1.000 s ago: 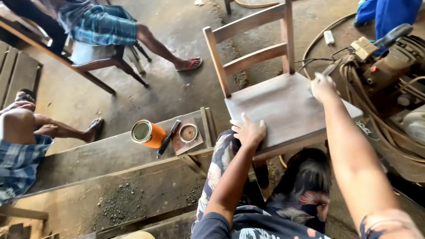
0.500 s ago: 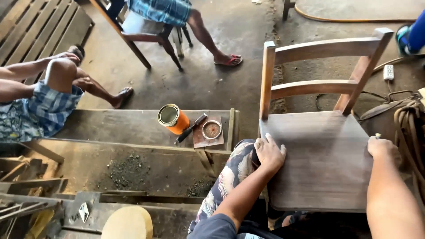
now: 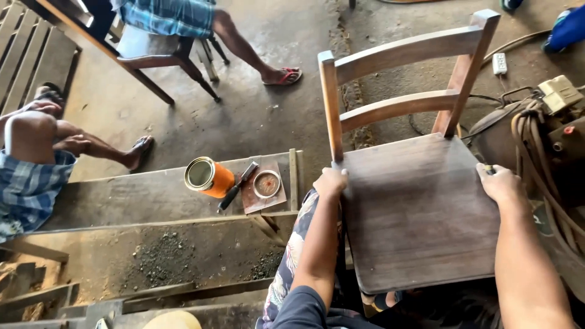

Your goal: Sanding the wooden seat of a chair using sandpaper

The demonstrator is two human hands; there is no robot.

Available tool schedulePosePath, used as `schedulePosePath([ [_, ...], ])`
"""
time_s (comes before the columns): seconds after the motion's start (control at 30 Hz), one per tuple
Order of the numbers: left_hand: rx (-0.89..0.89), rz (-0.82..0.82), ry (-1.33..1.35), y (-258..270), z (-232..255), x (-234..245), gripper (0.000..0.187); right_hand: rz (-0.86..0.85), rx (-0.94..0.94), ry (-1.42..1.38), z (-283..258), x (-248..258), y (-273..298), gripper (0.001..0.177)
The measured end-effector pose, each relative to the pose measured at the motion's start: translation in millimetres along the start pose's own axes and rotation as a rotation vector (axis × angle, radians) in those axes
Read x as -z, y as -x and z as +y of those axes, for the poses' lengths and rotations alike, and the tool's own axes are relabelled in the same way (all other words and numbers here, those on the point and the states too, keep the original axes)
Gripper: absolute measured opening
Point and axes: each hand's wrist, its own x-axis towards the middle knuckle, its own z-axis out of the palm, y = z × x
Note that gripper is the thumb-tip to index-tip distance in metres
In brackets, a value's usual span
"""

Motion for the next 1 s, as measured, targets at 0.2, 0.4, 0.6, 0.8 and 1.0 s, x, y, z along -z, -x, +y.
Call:
schedulePosePath([
  [0.2,-0.037,-0.047,-0.041,3.5,0.2,3.9,0.056,0.019,0.054,0.011,26.0,-19.5,-32.3,0.068],
  [0.4,0.015,-0.066,0.113,-0.3,5.3,18.4,0.062,0.074,0.074,-0.025,33.9,-20.2,-35.8,0.068],
  [0.6,0.091,-0.045,0.408,-40.2,25.0,-2.3,0.083,0.219,0.144,-0.071,19.7,12.4,-7.0,0.063],
  [0.8,-0.042,-0.027,0.468,-94.5,51.4,-22.2,0.090,0.373,0.099,-0.126,28.9,7.5,-8.2,0.054],
  [1.0,-0.190,-0.117,0.458,-148.2,40.2,-60.4,0.096,0.318,-0.047,-0.084,59.4,-8.9,-37.4,0.051],
])
